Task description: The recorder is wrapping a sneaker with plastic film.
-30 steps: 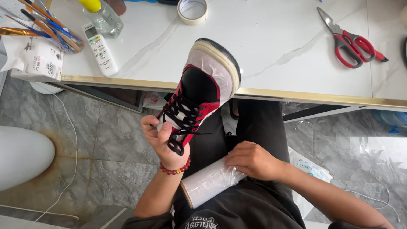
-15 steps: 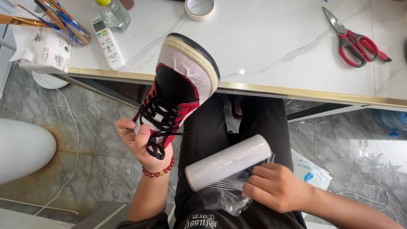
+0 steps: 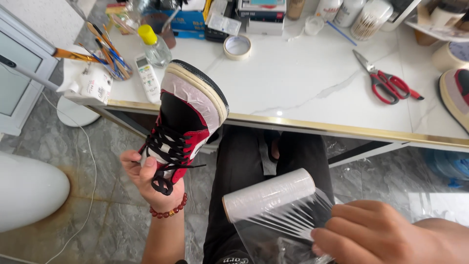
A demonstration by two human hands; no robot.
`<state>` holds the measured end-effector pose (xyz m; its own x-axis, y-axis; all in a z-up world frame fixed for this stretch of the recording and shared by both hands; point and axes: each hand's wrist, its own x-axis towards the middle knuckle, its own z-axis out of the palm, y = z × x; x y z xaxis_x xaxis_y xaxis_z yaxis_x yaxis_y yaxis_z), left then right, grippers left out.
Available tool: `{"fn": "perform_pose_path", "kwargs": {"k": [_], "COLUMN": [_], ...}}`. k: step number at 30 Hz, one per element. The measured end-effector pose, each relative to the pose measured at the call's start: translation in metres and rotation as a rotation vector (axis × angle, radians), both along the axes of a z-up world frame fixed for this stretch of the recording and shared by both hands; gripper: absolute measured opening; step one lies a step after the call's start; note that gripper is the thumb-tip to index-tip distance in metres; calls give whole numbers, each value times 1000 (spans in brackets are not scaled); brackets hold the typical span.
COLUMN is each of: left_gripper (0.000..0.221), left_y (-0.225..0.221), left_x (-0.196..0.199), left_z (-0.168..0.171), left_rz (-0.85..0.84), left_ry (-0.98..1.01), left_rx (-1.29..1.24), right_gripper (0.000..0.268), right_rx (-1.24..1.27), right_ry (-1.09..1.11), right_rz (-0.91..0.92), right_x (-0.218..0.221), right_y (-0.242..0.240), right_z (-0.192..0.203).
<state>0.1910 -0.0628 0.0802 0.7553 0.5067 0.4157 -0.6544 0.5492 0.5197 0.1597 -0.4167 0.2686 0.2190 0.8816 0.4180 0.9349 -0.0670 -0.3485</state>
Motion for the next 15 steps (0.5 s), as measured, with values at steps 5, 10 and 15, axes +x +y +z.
{"fn": "perform_pose_path", "kwargs": {"k": [5, 10, 15], "left_gripper": [27, 21, 18], "left_y": [3, 17, 33], "left_x": [1, -4, -16], "left_z": [13, 28, 41], "left_rz": [-61, -11, -57], "left_ry": [4, 7, -10], "left_rx": [-113, -203, -241], "right_gripper": [21, 20, 19], "right_rx": [25, -144, 4], "right_ry": [20, -53, 10], "right_rz": [-184, -784, -926], "right_x": [5, 11, 28], "right_y": [-9, -17, 0], "right_z": [36, 71, 98]}}
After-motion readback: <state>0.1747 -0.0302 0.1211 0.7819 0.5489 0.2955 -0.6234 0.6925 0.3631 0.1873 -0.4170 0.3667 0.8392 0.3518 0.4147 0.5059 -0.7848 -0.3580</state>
